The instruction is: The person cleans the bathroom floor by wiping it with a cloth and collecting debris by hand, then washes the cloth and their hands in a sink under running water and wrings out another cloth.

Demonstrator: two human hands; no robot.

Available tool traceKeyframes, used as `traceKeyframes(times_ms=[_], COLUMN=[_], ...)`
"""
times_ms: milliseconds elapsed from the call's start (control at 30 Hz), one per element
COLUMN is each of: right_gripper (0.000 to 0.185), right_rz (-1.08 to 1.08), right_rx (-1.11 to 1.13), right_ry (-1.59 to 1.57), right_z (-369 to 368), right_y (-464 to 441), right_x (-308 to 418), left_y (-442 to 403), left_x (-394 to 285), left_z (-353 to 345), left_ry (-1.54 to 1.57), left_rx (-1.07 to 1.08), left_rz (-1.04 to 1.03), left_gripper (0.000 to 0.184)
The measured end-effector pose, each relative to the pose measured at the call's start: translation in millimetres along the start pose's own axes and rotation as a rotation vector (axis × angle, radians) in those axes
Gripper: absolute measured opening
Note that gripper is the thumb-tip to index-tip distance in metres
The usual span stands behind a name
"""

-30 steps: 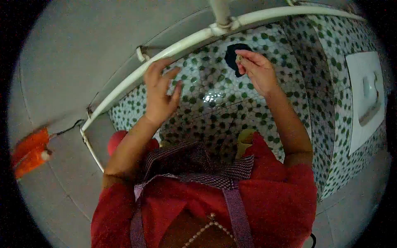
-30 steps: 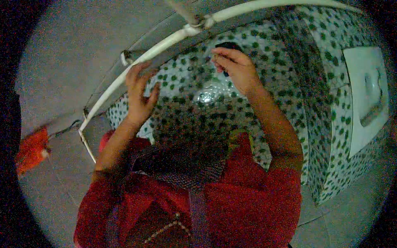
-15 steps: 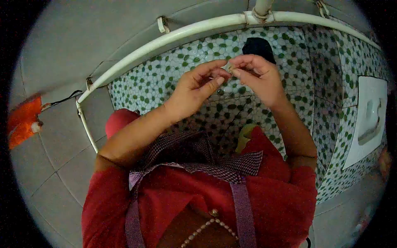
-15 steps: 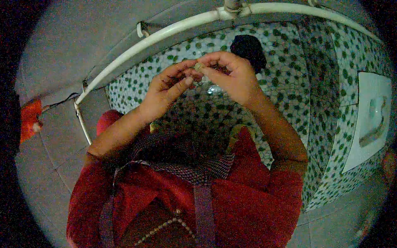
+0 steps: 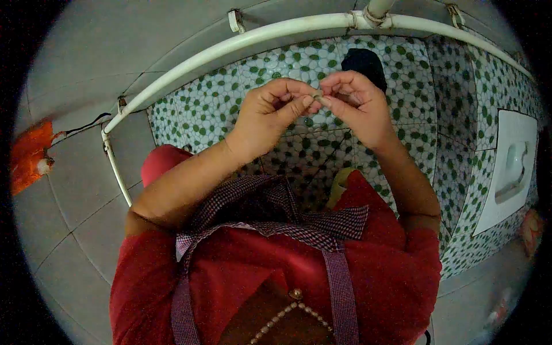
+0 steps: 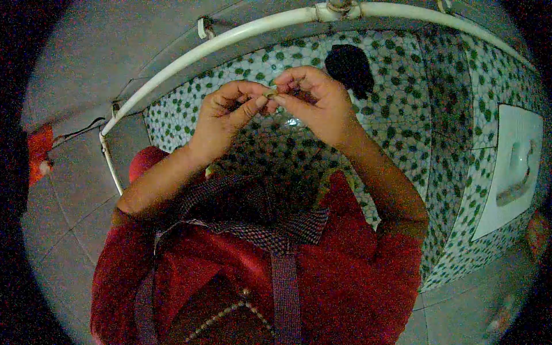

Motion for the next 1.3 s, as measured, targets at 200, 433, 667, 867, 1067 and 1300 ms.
traceKeyframes(times_ms=[200, 433, 667, 867, 1067, 1300], right_gripper=[0.025, 0.017, 0.01, 0.014, 0.014, 0.011], right_rz=[-0.076, -0.134, -0.168, -0.157, -0.173, -0.203], right_rx=[0.025, 0.071, 0.037, -0.045, -0.051, -0.041], right_ry=[0.054, 0.025, -0.018, -0.003, 0.064, 0.0], right_z=[3, -2, -4, -5, -2, -3], right_y=[4, 7, 4, 7, 8, 10], right_x=[1, 7, 0, 0, 4, -4], left_y=[3, -1, 0, 1, -3, -2], left_x=[-4, -20, -23, -11, -2, -3], left_z=[0, 9, 2, 3, 2, 3], left_ry=[-0.228, -0.703, -0.67, -0.183, 0.16, 0.253], left_rx=[-0.035, -0.045, 0.016, 0.026, 0.02, 0.032], left_rz=[-0.149, -0.579, -0.53, -0.123, 0.046, 0.156], left_gripper=[0.012, 0.019, 0.017, 0.016, 0.024, 0.022])
Point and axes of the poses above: each hand's wrist, its own y-axis away from the middle knuckle, its own z-axis out of the back of the hand, x = y × z, the point moved 2 cm from there along -y, towards the middle knuckle, and after that the axes turned 2 degrees about z, right-handed, at the moved point
